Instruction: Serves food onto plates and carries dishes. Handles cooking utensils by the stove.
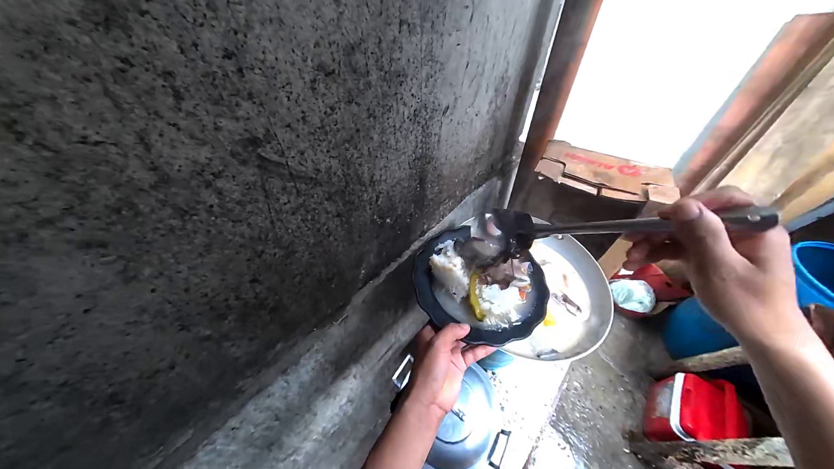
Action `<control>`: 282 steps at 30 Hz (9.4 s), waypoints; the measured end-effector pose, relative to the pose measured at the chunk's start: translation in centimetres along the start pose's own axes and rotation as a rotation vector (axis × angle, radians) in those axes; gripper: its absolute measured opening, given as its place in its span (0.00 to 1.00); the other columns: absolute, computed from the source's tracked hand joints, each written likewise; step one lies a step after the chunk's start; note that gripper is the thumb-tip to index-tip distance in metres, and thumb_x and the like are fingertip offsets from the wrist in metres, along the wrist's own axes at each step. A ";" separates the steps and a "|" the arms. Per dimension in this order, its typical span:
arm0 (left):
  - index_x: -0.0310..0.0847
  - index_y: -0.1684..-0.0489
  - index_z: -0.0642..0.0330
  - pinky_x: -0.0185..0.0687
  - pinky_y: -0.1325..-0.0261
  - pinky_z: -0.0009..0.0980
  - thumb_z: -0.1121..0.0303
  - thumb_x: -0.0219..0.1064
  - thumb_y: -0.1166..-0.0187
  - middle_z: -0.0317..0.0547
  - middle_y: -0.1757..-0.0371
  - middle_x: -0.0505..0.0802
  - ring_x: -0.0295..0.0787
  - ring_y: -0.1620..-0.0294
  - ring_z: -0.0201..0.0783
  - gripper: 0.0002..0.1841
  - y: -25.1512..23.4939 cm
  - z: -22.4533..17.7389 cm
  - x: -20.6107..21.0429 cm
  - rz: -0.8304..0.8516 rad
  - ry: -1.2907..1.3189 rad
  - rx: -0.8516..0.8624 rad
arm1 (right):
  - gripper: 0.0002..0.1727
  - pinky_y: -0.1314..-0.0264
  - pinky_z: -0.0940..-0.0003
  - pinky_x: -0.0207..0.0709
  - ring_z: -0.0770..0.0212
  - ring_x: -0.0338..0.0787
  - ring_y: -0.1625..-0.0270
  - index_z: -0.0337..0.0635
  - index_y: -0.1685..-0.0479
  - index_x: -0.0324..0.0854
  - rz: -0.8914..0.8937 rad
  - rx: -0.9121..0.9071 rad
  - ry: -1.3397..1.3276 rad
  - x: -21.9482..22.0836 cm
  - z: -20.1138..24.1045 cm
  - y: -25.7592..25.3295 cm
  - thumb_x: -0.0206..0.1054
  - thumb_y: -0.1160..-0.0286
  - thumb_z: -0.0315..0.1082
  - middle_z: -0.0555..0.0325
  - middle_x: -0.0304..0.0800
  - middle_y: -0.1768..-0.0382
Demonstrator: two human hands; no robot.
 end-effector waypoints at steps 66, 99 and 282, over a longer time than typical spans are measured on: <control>0.69 0.39 0.72 0.94 0.50 0.53 0.80 0.51 0.18 0.67 0.49 0.91 0.96 0.53 0.58 0.13 0.5 -2.8 -6.2 -0.056 -0.012 0.101 | 0.16 0.79 0.64 0.89 0.60 0.91 0.82 0.36 0.53 0.74 -0.477 0.700 -0.040 -5.1 -14.5 14.4 0.49 0.05 0.41 0.55 0.92 0.78; 0.70 0.40 0.72 0.94 0.49 0.52 0.79 0.49 0.17 0.67 0.49 0.92 0.96 0.53 0.57 0.12 0.3 -3.4 -5.3 -0.036 -0.073 0.119 | 0.14 0.78 0.66 0.89 0.61 0.92 0.80 0.37 0.53 0.73 -0.536 0.673 -0.219 -1.3 -16.2 17.0 0.47 0.05 0.37 0.55 0.93 0.76; 0.76 0.46 0.70 0.94 0.52 0.58 0.83 0.60 0.29 0.66 0.52 0.93 0.96 0.56 0.60 0.14 33.3 15.1 -12.1 -0.495 0.424 0.582 | 0.19 0.92 0.78 0.68 0.76 0.70 0.92 0.49 0.42 0.74 0.744 0.637 -0.630 11.4 -6.4 23.4 0.52 0.33 0.27 0.72 0.73 0.87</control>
Point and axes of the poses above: each hand's wrist, its own y-axis away from the middle knuckle, its own x-axis out of the palm, z = x × y, the point moved 6 cm from there along -y, towards the middle knuckle
